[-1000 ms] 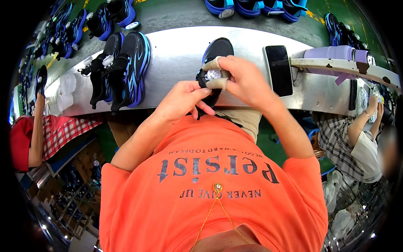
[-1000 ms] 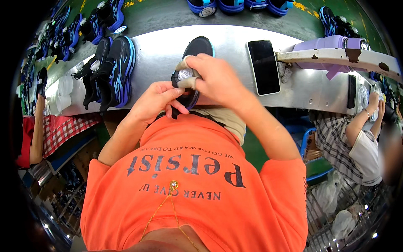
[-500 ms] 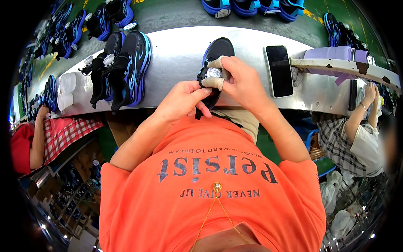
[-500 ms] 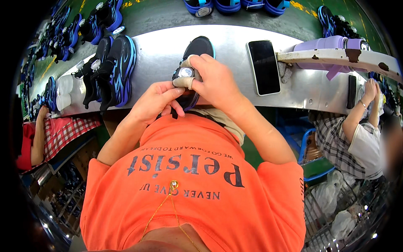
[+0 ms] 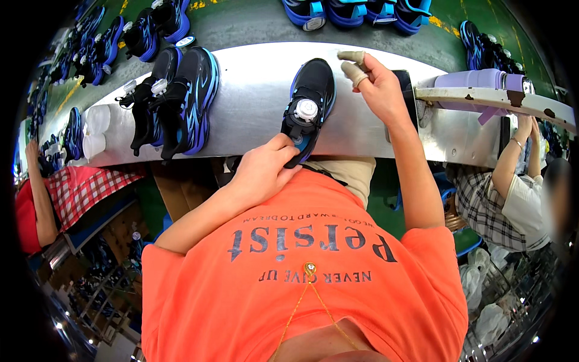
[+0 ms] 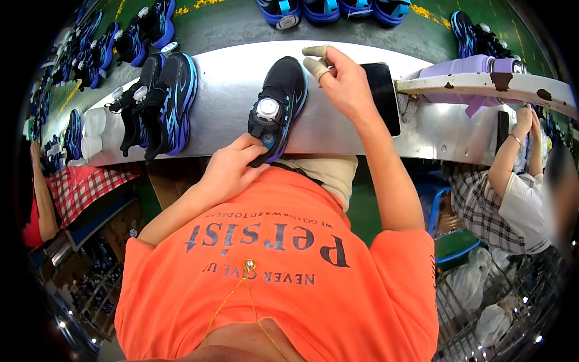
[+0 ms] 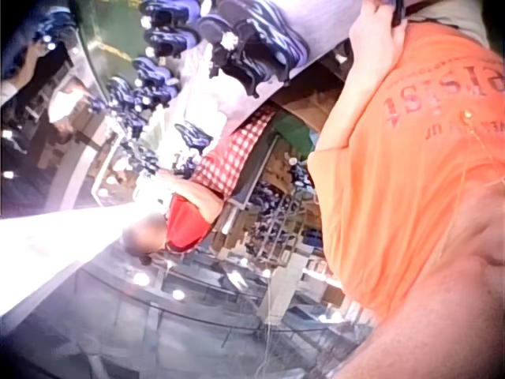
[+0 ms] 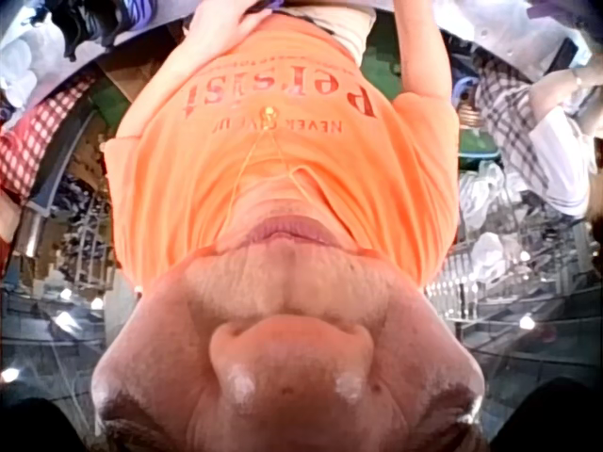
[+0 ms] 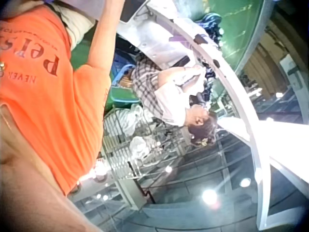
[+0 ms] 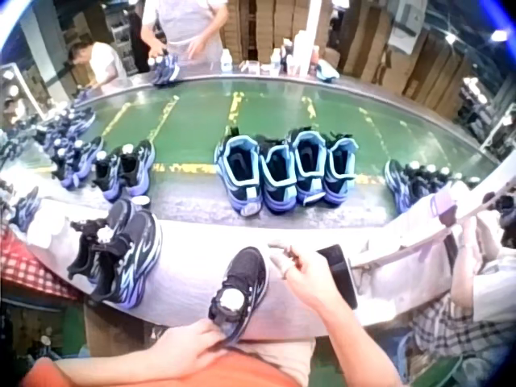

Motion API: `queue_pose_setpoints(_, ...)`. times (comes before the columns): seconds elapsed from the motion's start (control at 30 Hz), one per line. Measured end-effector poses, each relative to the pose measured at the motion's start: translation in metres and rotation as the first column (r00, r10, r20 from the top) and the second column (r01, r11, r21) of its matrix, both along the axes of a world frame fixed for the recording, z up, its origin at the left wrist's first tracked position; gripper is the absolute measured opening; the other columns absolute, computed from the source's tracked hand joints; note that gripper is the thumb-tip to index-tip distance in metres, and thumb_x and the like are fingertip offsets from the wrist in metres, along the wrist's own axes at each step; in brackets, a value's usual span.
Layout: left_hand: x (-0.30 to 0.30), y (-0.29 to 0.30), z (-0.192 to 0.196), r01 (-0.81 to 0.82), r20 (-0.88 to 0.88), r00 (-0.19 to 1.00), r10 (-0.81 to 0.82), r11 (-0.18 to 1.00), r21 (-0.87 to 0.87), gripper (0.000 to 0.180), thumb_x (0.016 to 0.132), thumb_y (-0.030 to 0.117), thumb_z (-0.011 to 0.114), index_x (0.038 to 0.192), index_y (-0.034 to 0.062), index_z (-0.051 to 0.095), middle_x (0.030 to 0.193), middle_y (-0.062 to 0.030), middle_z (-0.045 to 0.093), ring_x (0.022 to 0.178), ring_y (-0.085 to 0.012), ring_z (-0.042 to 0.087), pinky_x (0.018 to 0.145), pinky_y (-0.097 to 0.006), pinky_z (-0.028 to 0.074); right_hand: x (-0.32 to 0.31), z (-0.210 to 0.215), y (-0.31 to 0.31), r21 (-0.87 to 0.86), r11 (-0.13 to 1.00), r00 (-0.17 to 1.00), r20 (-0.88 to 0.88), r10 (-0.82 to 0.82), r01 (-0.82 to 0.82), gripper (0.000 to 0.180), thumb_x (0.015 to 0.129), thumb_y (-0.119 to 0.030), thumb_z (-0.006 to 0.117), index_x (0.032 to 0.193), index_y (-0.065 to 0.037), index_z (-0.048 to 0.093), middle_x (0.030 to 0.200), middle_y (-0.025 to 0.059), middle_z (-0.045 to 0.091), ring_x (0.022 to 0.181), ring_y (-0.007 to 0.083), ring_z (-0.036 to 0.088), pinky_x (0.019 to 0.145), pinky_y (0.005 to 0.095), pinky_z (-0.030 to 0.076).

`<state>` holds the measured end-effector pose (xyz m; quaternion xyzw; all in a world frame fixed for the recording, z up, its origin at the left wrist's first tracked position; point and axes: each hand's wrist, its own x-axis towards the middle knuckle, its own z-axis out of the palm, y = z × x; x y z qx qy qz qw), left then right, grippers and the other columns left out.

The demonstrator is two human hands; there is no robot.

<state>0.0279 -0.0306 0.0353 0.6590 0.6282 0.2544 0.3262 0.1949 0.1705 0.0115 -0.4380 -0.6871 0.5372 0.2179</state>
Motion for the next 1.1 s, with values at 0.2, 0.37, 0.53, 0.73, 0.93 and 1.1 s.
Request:
queue_pose_setpoints(0.2, -0.040, 0.037, 0.020, -0.249, 0.043, 0.968, 0.245, 0.958, 0.143, 0.011, 0.081, 0.004, 0.066, 0.089, -0.0031, 0.063, 0.088, -0.0137, 0.059, 0.064, -0.0265, 0.058, 0.058, -0.031, 0.046, 0.002, 0.003, 0.011, -0.055, 0.985, 0.986, 0.034, 0.164, -0.162, 0.022, 0.096, -0.016, 0.057, 0.112, -0.006, 0.067, 0.085, -0.0036, 0.059, 0.071, 0.0056, 0.050, 0.066, 0.0208, 0.045)
queue_pose_setpoints(0.37, -0.111, 0.117, -0.004, -0.366, -0.267, 0.770, 0.579, 0.745, 0.559, 0.027, 0.080, 0.007, 0.067, 0.106, 0.0004, 0.062, 0.105, -0.0169, 0.062, 0.096, -0.0356, 0.059, 0.082, -0.041, 0.048, -0.019, 0.007, 0.012, -0.003, 0.983, 0.979, 0.095, 0.181, -0.182, 0.026, 0.093, -0.013, 0.061, 0.118, -0.009, 0.063, 0.076, -0.0031, 0.053, 0.065, 0.0053, 0.047, 0.062, 0.0211, 0.042)
queue_pose_setpoints(0.53, -0.100, 0.185, -0.022, -0.295, -0.078, 0.916, 0.394, 0.791, 0.536, 0.042, 0.081, 0.009, 0.068, 0.121, 0.0044, 0.059, 0.127, -0.0160, 0.057, 0.109, -0.0331, 0.058, 0.092, -0.039, 0.048, -0.046, 0.033, 0.031, 0.178, 0.972, 0.986, 0.088, 0.141, -0.155, 0.026, 0.090, -0.012, 0.063, 0.115, -0.008, 0.063, 0.073, 0.0020, 0.054, 0.063, 0.0102, 0.046, 0.063, 0.0264, 0.043)
queue_pose_setpoints(0.73, -0.080, 0.218, -0.048, -0.284, -0.097, 0.939, 0.331, 0.902, 0.326, 0.029, 0.079, 0.023, 0.070, 0.094, 0.0020, 0.057, 0.101, -0.0178, 0.057, 0.096, -0.0379, 0.056, 0.082, -0.043, 0.047, -0.058, 0.032, 0.027, 0.149, 0.971, 0.979, -0.057, 0.197, -0.187, 0.021, 0.089, -0.010, 0.064, 0.110, -0.006, 0.066, 0.086, 0.0030, 0.062, 0.068, 0.0095, 0.049, 0.064, 0.0252, 0.044)
queue_pose_setpoints(0.93, -0.075, 0.075, 0.027, 0.290, -0.052, 0.957, -0.285, 0.948, 0.135, 0.019, 0.071, 0.008, 0.061, 0.089, 0.0023, 0.058, 0.092, -0.0144, 0.057, 0.087, -0.0328, 0.059, 0.074, -0.038, 0.049, -0.008, 0.028, 0.023, 0.046, 0.999, 0.986, -0.163, 0.028, -0.021, 0.020, 0.093, -0.009, 0.059, 0.110, -0.006, 0.067, 0.089, 0.0012, 0.059, 0.077, 0.0096, 0.054, 0.068, 0.0230, 0.045)
queue_pose_setpoints(1.1, -0.095, 0.015, 0.016, 0.184, 0.163, 0.969, -0.185, 0.983, 0.021, 0.049, 0.069, -0.009, 0.043, 0.110, 0.0060, 0.066, 0.124, -0.0114, 0.062, 0.106, -0.0286, 0.059, 0.090, -0.037, 0.047, -0.009, 0.013, -0.008, 0.326, 0.836, 0.892, 0.055, 0.449, -0.441, 0.058, 0.072, 0.009, 0.042, 0.126, -0.005, 0.055, 0.115, 0.0098, 0.053, 0.105, 0.0225, 0.051, 0.094, 0.0306, 0.042)
